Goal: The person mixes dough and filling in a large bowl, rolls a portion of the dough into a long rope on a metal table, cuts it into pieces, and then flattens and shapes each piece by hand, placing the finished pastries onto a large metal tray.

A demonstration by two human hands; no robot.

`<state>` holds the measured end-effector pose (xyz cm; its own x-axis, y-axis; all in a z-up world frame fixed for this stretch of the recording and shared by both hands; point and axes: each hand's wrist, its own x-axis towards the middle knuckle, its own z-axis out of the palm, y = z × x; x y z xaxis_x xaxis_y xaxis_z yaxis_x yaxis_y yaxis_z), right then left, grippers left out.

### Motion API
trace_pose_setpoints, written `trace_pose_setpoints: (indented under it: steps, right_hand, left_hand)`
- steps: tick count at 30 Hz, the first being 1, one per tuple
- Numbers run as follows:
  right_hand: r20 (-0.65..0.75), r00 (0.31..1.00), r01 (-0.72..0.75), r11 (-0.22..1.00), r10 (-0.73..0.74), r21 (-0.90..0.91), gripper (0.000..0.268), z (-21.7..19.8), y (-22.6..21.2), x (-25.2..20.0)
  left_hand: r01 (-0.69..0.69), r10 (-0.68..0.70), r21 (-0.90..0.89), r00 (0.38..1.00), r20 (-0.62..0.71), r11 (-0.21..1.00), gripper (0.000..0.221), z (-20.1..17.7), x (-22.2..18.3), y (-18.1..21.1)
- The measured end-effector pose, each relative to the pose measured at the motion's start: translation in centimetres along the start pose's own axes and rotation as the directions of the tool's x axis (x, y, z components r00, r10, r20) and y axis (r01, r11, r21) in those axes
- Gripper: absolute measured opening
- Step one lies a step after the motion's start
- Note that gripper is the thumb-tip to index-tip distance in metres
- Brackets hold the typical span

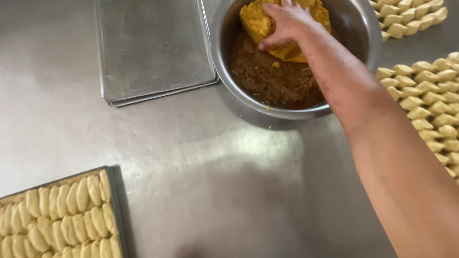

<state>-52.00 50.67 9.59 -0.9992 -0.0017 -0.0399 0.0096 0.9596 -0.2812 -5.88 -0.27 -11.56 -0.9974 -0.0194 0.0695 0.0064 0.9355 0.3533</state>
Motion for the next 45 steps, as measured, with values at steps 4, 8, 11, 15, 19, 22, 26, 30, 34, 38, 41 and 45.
trace_pose_setpoints:
  steps: [4, 8, 11, 15, 19, 22, 26, 30, 34, 38, 41, 45]
  right_hand:
    - [0.018, 0.996, 0.086, 0.992, -0.085, -0.087, 0.119, 0.6, 1.2, 2.6]
    - [-0.042, 0.983, 0.179, 0.983, -0.181, -0.052, 0.11, 2.4, 1.7, 4.0]
    - [-0.11, 0.989, 0.091, 0.995, -0.094, -0.031, 0.098, 2.7, 1.4, 3.8]
    - [-0.249, 0.953, 0.156, 0.985, -0.171, -0.078, 0.07, 3.4, 2.7, 4.2]
    - [-0.207, 0.968, 0.134, 0.989, -0.143, -0.058, 0.055, 3.9, 2.5, 3.1]
    - [-0.186, 0.963, 0.182, 0.979, -0.196, -0.09, 0.049, 4.1, 2.9, -0.3]
    - [-0.176, 0.943, 0.256, 0.954, -0.282, -0.153, 0.058, 2.4, 2.8, -5.2]
    - [-0.069, 0.943, 0.328, 0.944, -0.325, 0.046, 0.081, -0.6, 3.2, -7.9]
    - [-0.151, 0.988, 0.065, 0.83, 0.024, 0.554, 0.075, -4.3, 5.8, -12.5]
    - [0.123, 0.913, -0.292, 0.411, 0.389, 0.864, 0.071, -2.1, 6.4, -17.2]
    - [0.031, 0.975, -0.057, 0.115, 0.222, 0.992, 0.06, 2.7, 7.2, -16.6]
    - [0.03, 0.993, -0.012, -0.161, 0.11, 0.987, 0.053, 5.7, 8.6, -14.4]
  left_hand:
    - [0.039, -0.038, -0.033, 0.998, 0.049, 0.999, 0.043, 4.5, 1.0, -0.4]
    - [0.035, -0.03, -0.055, 0.995, 0.097, 0.998, 0.044, 7.8, 1.8, -0.3]
    - [0.034, -0.028, -0.054, 0.994, 0.11, 0.998, 0.045, 8.0, 2.4, 1.0]
    - [0.009, -0.002, -0.074, 0.996, 0.092, 0.997, 0.047, 6.8, 1.5, 3.1]
    - [-0.152, 0.132, -0.119, 0.978, -0.159, 0.981, 0.049, 1.3, 4.8, 6.7]
    - [-0.283, 0.234, -0.155, 0.933, -0.274, 0.947, 0.05, -5.1, 5.4, 11.5]
    - [-0.395, 0.338, -0.206, 0.904, -0.264, 0.895, 0.049, -11.0, 10.2, 20.7]
    - [-0.48, 0.417, -0.386, 0.877, -0.239, 0.787, 0.056, -13.1, 16.0, 28.8]
    - [-0.276, 0.339, -0.689, 0.94, -0.047, 0.67, 0.056, -8.9, 25.7, 34.4]
    - [-0.236, 0.26, -0.536, 0.965, -0.031, 0.811, 0.082, -1.9, 36.8, 40.3]
    - [-0.177, 0.21, -0.438, 0.977, 0.03, 0.881, 0.096, 2.2, 40.5, 42.3]
    - [-0.167, 0.19, -0.29, 0.98, 0.053, 0.942, 0.1, 3.2, 40.3, 42.8]
